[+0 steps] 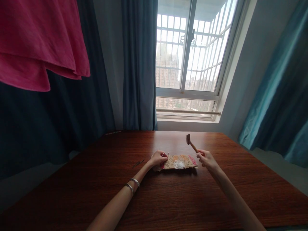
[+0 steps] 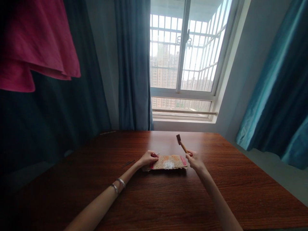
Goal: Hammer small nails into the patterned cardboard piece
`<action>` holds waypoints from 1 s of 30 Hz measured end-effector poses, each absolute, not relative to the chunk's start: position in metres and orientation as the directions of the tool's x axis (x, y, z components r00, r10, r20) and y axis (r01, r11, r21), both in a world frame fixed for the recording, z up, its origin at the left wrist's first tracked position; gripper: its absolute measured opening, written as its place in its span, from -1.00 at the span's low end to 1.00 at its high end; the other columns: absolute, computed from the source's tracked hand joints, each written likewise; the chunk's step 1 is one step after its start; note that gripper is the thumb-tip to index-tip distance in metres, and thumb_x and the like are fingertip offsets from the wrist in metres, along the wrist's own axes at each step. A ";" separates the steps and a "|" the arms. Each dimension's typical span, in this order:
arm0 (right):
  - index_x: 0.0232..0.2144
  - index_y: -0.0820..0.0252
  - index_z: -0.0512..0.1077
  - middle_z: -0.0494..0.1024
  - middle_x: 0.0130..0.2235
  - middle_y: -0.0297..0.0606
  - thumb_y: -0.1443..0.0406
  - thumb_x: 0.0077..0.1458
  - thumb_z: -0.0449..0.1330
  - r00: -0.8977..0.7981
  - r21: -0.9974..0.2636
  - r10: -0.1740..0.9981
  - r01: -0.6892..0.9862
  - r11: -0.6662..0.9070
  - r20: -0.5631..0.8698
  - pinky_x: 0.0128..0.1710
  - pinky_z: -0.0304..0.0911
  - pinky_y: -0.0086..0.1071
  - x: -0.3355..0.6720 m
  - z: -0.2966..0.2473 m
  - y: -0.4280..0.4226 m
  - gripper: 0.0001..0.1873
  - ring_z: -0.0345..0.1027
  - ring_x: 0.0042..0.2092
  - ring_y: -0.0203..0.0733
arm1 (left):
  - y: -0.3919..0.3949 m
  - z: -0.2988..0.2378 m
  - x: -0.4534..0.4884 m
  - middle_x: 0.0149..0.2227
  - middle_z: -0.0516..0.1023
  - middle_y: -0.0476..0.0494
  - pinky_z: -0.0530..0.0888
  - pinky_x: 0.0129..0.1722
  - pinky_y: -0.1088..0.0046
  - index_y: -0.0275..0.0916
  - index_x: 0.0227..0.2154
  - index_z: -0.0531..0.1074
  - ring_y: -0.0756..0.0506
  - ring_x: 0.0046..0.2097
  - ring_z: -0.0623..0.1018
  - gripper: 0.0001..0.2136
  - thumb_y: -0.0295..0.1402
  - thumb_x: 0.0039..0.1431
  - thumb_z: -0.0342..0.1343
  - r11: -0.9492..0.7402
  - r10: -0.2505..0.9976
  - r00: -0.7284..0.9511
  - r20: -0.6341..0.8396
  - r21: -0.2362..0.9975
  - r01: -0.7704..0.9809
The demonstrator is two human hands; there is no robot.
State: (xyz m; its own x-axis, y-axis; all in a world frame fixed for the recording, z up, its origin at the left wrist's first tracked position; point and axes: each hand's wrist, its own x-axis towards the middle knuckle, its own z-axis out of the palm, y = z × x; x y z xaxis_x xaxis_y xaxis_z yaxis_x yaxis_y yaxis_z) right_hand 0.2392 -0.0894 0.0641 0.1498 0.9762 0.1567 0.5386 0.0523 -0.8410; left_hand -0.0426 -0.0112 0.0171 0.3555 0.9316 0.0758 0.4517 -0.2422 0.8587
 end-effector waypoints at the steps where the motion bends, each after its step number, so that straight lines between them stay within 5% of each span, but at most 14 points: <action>1: -0.32 0.25 0.42 0.42 -0.52 -0.29 0.20 -0.11 0.03 0.073 -0.893 0.994 0.448 0.044 0.086 -0.68 0.07 -0.53 0.230 0.069 -0.090 -0.68 0.23 -0.59 -0.35 | -0.012 0.018 -0.043 -0.59 0.47 -0.04 0.30 -0.53 0.56 -0.37 -0.54 0.49 -0.01 -0.52 0.42 -0.75 -0.27 -0.27 0.13 -0.242 0.931 0.357 0.075 0.861 0.448; 13: -0.56 0.27 0.23 0.15 -0.63 -0.46 0.08 -0.10 0.11 -0.233 -0.986 0.964 0.135 -0.102 -0.131 -0.75 -0.01 -0.64 0.170 0.080 -0.094 -0.66 0.03 -0.64 -0.50 | -0.016 0.026 -0.042 -0.57 0.48 -0.04 0.31 -0.50 0.56 -0.36 -0.53 0.49 -0.02 -0.47 0.43 -0.77 -0.29 -0.27 0.12 -0.249 0.926 0.371 0.068 0.849 0.467; 22: -0.44 0.27 0.29 0.24 -0.52 -0.39 0.26 -0.03 0.07 -0.233 -0.955 0.963 0.290 -0.068 -0.139 -0.78 0.05 -0.63 0.160 0.102 -0.093 -0.85 0.09 -0.65 -0.51 | -0.014 0.022 -0.042 -0.56 0.48 -0.04 0.29 -0.51 0.57 -0.37 -0.51 0.49 -0.01 -0.48 0.42 -0.76 -0.29 -0.25 0.12 -0.264 0.920 0.384 0.075 0.843 0.468; 30: -0.17 0.22 0.30 0.30 -0.49 -0.35 0.28 0.03 0.02 -0.207 -0.934 0.965 0.348 -0.079 -0.159 -0.76 0.07 -0.63 0.154 0.104 -0.089 -0.72 0.10 -0.65 -0.51 | -0.011 0.017 -0.042 -0.59 0.47 -0.04 0.28 -0.51 0.56 -0.37 -0.53 0.49 -0.01 -0.50 0.41 -0.77 -0.29 -0.25 0.13 -0.270 0.923 0.374 0.087 0.840 0.471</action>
